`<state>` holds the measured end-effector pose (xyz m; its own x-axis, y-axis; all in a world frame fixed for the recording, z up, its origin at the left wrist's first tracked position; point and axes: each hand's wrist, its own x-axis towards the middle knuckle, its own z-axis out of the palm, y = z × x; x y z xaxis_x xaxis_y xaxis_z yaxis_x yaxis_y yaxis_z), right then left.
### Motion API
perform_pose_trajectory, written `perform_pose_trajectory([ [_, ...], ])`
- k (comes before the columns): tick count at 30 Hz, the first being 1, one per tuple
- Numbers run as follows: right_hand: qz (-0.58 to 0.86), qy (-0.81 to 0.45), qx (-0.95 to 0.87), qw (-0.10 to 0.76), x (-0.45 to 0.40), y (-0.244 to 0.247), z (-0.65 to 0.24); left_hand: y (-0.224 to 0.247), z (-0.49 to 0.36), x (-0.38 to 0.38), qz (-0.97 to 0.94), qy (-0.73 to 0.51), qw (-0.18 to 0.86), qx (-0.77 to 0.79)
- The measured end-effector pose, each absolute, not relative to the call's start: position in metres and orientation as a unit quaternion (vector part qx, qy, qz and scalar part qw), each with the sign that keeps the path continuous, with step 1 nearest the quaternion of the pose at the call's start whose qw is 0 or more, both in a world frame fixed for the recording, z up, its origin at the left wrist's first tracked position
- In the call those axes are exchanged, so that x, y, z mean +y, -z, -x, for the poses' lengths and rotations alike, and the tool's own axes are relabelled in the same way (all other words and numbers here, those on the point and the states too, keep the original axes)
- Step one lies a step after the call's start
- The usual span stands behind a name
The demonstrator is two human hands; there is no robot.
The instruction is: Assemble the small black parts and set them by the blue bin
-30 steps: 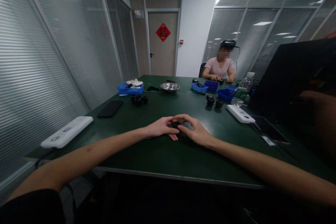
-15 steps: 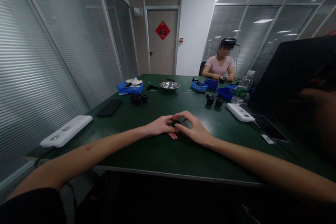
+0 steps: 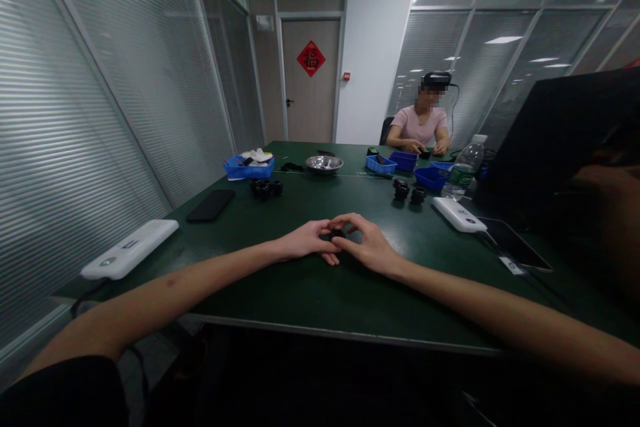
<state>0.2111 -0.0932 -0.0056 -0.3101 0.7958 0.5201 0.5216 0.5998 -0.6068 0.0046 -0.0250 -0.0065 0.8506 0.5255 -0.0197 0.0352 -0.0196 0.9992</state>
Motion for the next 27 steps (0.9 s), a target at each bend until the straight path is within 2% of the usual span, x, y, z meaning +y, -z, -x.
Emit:
perform_pose_trajectory([
  [20, 0.380, -0.181, -0.808, 0.413, -0.0981, 0.0029, -0.2159, 0.0037, -0.0041, -0.0266, -0.689, -0.174, 0.673, 0.206],
  [27, 0.426, -0.156, -0.792, 0.409, -0.0922, 0.0062, -0.2174, 0.0025, -0.0058, -0.0289, -0.699, -0.175, 0.656, 0.225],
])
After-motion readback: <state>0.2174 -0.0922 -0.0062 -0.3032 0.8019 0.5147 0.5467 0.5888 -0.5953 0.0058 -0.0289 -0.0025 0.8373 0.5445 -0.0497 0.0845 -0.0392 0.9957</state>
